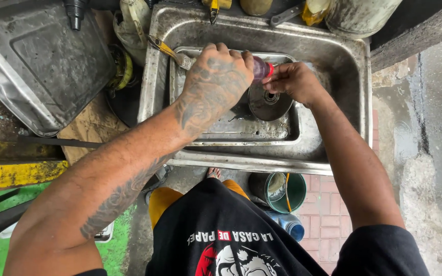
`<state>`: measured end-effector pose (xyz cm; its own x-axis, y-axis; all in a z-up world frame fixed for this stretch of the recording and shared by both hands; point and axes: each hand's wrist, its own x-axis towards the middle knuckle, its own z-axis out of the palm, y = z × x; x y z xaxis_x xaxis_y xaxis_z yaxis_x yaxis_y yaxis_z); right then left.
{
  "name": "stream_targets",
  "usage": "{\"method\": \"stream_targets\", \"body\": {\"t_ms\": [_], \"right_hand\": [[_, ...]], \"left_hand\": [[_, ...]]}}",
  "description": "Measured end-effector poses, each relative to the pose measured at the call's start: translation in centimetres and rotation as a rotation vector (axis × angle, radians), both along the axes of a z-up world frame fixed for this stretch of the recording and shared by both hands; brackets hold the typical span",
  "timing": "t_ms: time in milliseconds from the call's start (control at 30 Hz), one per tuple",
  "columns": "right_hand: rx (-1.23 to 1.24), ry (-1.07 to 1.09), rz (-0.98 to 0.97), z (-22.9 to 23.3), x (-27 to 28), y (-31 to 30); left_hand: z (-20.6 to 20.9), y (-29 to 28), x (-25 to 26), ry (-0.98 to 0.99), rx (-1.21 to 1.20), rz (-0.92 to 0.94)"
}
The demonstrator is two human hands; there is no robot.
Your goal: Cleaning various motorcycle engine and transmission parts in a metal sink using a brush and cleaning solution.
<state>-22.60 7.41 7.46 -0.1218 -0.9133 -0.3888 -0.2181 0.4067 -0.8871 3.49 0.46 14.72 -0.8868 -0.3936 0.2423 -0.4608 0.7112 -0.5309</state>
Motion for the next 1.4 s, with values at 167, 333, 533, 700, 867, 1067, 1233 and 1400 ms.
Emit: {"method": "stream_targets", "body": {"t_ms": [167,333,533,700,867,1067,1233,1400], "right_hand": [[-0.017,0.015,-0.016,-0.1,-0.9,-0.6],[0.117,-0.215,-0.108,4.0,1.3,-0.6],[-0.152,0.574,0.161,5.4,-2.6,2.3],[0.001,0.935,0.345,2.5,-5.9,3.6],[0.061,0.894,0.385,3.3,-4.1,3.8],[0.031,0.933,0.402,2.6,-4.0,4.1],[0.001,0.942,0.401,2.5,-3.8,3.8],[0.007,1.0,0.421,1.8,-4.3,3.9]], "left_hand": [[1.0,-0.5,-0.1,-0.089,0.031,0.023],[-0.2,0.1,-1.5,-0.1,0.023,0.027],[-2.0,-0.1,-0.7,-0.15,0.178,-0.025],[-3.4,0.6,-1.8,0.022,0.108,-0.122],[-3.4,-1.8,-1.7,-0.144,0.124,0.005],[-5.3,-3.4,0.4,-0.31,0.072,0.066],[-5.5,-3.3,1.5,-0.315,0.223,0.03],[-2.8,-1.8,-0.1,-0.086,0.087,-0.017]]}}
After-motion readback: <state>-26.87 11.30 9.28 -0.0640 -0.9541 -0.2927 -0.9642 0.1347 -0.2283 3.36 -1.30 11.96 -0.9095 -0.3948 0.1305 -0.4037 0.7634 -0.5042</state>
